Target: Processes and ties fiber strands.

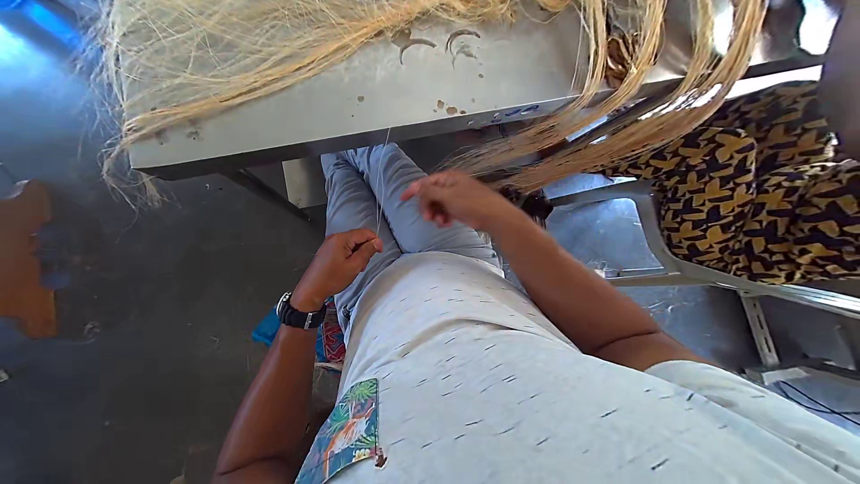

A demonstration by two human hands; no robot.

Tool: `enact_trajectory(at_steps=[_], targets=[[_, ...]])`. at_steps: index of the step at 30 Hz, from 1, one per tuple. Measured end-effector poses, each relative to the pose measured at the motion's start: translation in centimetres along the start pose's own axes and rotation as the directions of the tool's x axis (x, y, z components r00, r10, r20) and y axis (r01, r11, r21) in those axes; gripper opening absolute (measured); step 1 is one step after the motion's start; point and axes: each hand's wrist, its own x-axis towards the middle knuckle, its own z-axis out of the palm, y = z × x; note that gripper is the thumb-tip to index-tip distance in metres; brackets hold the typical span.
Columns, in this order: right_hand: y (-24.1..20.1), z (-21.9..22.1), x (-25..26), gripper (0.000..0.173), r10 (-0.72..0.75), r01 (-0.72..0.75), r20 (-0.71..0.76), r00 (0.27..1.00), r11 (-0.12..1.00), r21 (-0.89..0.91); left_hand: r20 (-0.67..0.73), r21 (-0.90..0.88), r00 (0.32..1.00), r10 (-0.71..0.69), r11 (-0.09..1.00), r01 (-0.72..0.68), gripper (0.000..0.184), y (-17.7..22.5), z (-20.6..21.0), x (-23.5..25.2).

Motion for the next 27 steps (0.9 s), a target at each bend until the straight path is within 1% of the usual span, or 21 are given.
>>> enact_trajectory(at_steps=[1,3,5,8,11,14,16,20,27], targets=[[0.4,1.3,0.5,0.036,0.021,-0.024,0.071,0.997,0.999,0.041,0.004,-0.003,1.000,0.011,1.000,-0.011,0.026,0.1,0.3,0.2],[0.8,2.8,1.4,0.033,0.038,-0.057,0.133,0.990,0.988,0.142,0.012,-0.003,1.000,0.029,1.000,-0.029,0.026,0.4,0.7,0.6],[0.7,2.9,1.9,0.028,0.030,-0.053,0.123,0.992,0.980,0.194,0.018,-0.007,0.999,0.040,0.999,-0.040,0.026,0.7,1.0,0.9],[0.5,2.0,1.9,0.025,-0.006,-0.007,0.067,0.998,0.983,0.185,0.006,-0.025,0.999,0.050,0.998,-0.050,0.026,1.0,1.2,1.2],[0.8,1.7,1.7,0.020,-0.014,-0.001,0.069,0.998,0.977,0.211,-0.025,-0.021,0.998,0.050,0.999,-0.050,0.026,1.0,1.1,1.2],[0.9,2.3,1.6,0.021,0.010,-0.040,0.112,0.994,0.963,0.267,-0.022,-0.024,0.999,0.047,0.999,-0.048,0.025,0.9,1.1,1.2],[1.0,2.8,1.7,0.021,-0.012,-0.025,0.123,0.992,0.956,0.292,-0.003,-0.024,0.999,0.045,0.999,-0.045,0.024,0.7,1.2,1.3],[1.0,3.1,2.0,0.016,-0.050,0.016,0.108,0.993,0.955,0.298,0.004,-0.038,0.999,0.043,0.998,-0.043,0.024,0.6,1.3,1.2],[1.3,2.5,1.9,0.016,-0.041,0.014,0.084,0.996,0.954,0.299,-0.021,-0.037,0.999,0.042,0.998,-0.043,0.024,0.5,1.2,1.0]])
